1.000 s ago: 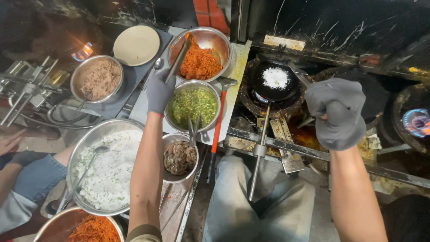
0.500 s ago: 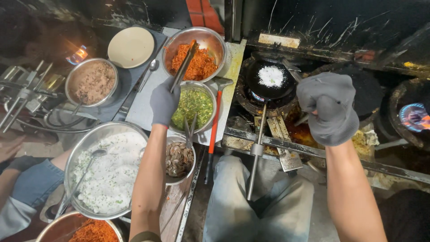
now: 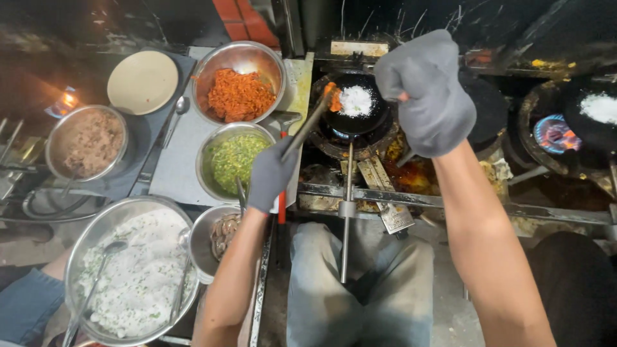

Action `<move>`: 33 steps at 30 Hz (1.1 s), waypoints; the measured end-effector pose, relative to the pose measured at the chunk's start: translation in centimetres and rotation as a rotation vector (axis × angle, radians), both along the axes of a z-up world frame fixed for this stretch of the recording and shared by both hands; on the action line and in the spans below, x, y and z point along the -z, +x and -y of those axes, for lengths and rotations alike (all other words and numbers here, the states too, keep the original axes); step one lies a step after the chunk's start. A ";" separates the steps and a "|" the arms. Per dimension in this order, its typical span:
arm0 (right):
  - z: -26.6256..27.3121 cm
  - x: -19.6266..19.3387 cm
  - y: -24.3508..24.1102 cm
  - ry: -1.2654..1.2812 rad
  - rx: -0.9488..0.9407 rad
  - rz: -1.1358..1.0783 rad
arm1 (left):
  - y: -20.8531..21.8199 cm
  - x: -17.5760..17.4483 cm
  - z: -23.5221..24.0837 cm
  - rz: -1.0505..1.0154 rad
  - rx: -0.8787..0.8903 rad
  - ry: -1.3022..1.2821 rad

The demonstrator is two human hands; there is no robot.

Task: Cooking and flipping Vietnamese savory pancakes (Banh Xeo) on multiple gas burners.

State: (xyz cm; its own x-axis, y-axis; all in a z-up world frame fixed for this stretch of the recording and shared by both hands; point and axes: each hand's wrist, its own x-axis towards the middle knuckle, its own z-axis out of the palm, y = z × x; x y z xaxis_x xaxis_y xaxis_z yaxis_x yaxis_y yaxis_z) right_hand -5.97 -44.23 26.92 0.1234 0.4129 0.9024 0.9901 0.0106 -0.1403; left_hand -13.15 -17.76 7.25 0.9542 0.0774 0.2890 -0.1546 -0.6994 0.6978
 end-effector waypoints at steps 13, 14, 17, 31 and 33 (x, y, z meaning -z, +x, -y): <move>1.8 3.5 -0.6 -0.112 0.196 -0.272 | 7.6 10.1 10.1 -0.091 -0.146 0.393; 1.8 3.7 -0.6 -0.111 0.198 -0.291 | 7.5 10.1 10.3 -0.132 -0.154 0.425; 1.6 2.6 -1.1 -0.152 0.258 -0.286 | 6.9 8.7 10.9 -0.169 -0.159 0.431; 1.5 3.1 -1.3 -0.189 0.275 -0.289 | 5.0 5.6 11.7 -0.193 -0.086 0.303; 2.0 5.0 -0.6 -0.177 0.274 -0.221 | 5.8 7.5 12.0 -0.224 -0.100 0.344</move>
